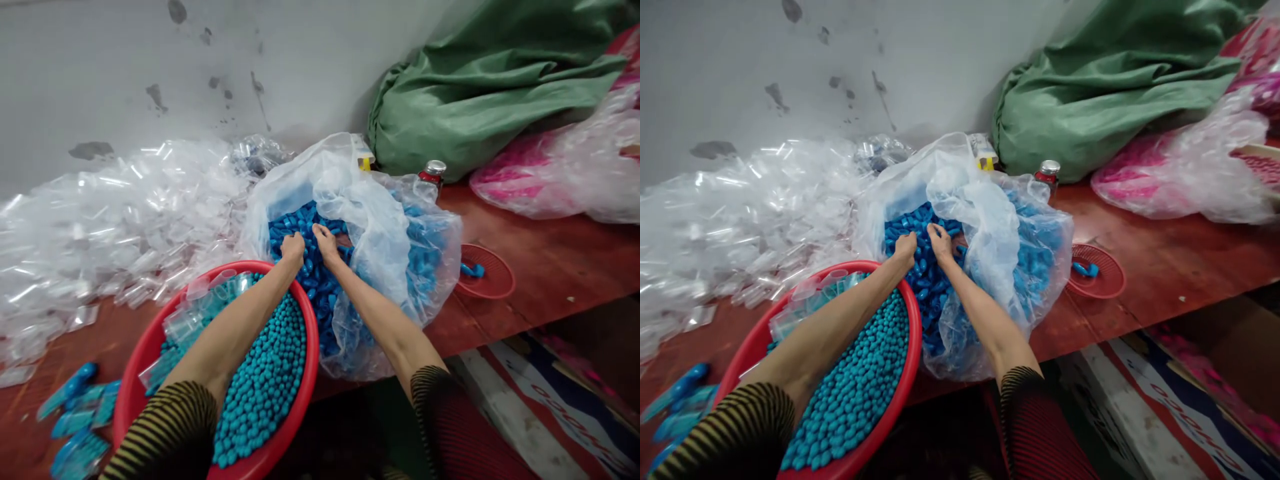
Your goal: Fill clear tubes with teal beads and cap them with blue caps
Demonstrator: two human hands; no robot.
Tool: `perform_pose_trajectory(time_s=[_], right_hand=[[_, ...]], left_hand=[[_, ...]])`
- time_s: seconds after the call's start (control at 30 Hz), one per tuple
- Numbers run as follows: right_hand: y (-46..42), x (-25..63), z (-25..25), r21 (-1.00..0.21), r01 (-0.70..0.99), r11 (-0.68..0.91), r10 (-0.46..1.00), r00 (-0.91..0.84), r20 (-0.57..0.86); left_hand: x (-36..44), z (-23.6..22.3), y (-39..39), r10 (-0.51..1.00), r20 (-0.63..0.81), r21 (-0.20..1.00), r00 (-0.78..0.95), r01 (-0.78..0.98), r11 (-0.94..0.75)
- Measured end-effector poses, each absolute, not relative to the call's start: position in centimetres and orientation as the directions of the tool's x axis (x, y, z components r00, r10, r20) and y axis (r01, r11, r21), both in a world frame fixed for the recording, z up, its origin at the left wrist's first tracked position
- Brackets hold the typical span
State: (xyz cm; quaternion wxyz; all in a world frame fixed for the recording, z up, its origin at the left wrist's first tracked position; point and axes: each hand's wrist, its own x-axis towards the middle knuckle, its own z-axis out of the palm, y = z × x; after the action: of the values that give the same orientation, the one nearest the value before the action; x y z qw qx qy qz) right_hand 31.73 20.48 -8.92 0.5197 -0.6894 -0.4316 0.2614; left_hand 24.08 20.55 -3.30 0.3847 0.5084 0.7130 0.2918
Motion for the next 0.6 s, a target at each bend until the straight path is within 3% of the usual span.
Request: perform_pose_trajectory(time_s=[0.23,0.4,0.6], right_hand=[[18.4,30.2,-5.6,-0.969,0.138,0.205,0.835,0.491,0.247],[17.1,29.3,-4.3,-0.988,-0.009,0.152,0.837,0.534,0.124],[15.2,28.0,-1.3,-0.969,-0.004,0.245,0.805,0.559,0.201]], left_hand=[[23.4,-1.9,18.1,0.971,-0.095,0.862,-0.22,0.47,0.191],[23.1,0.1,15.9,0.981,0.023,0.895,-0.193,0.441,0.066],[21.6,1.9,13.5,0.96,0.239,0.923,-0.148,0.341,-0.178]])
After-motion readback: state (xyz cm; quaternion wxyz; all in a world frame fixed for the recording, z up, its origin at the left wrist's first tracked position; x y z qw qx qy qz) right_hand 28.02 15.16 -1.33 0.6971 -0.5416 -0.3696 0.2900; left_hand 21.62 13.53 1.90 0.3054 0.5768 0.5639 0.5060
